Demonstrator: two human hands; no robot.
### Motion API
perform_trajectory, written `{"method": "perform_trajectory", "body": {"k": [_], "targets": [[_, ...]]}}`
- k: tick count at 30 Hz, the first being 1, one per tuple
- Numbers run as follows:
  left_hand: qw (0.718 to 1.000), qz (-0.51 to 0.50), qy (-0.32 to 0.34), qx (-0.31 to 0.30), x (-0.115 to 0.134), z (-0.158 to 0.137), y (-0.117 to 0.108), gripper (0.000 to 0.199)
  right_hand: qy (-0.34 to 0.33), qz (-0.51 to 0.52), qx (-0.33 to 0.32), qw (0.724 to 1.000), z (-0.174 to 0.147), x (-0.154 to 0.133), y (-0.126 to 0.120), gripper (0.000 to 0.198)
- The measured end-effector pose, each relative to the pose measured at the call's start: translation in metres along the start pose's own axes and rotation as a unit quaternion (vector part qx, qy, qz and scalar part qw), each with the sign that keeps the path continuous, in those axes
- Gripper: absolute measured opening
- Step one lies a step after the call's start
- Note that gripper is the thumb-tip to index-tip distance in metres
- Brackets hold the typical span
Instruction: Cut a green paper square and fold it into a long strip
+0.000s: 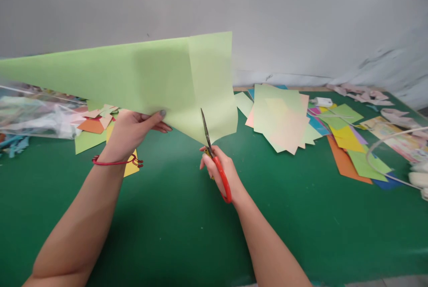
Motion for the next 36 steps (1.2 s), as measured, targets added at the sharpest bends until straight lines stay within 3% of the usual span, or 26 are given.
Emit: {"method": "perform_trajectory", "body": {"k": [7, 12, 24, 31, 36], "targets": [[0.996, -0.085, -0.033, 0.007, -0.0038, 0.0018, 0.0039, 0.02, -0.003, -0.008, 0.002, 1.0, -0.0018, -0.0027, 0.0003, 0.033], [0.996, -0.067, -0.056, 0.015, -0.0024, 0.0017, 0.0047, 0.023, -0.005, -0.017, 0.007, 1.0, -0.0029, -0.004, 0.0008, 0.034], [0.994, -0.1, -0.045, 0.027, -0.0044, 0.0031, 0.0048, 0.02, -0.01, -0.033, 0.004, 0.999, -0.0021, -0.0006, 0.0001, 0.033], [0.996, -0.051, -0.043, 0.052, -0.0003, 0.0022, 0.002, 0.022, -0.014, -0.032, 0.005, 0.999, -0.0032, -0.0011, -0.0005, 0.034], [0.995, -0.072, -0.041, 0.051, -0.0003, 0.0021, 0.0022, 0.019, -0.01, -0.033, 0.001, 0.999, -0.0033, -0.0009, -0.0007, 0.034]]}}
Point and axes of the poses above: each hand's wrist, its own z-axis towards the middle knuckle, its own y-axis out of the palm, x = y × z, the point moved 1 cm from there along z, towards the middle knuckle, and after that the axes turned 7 degrees about x, right-handed, at the moved point
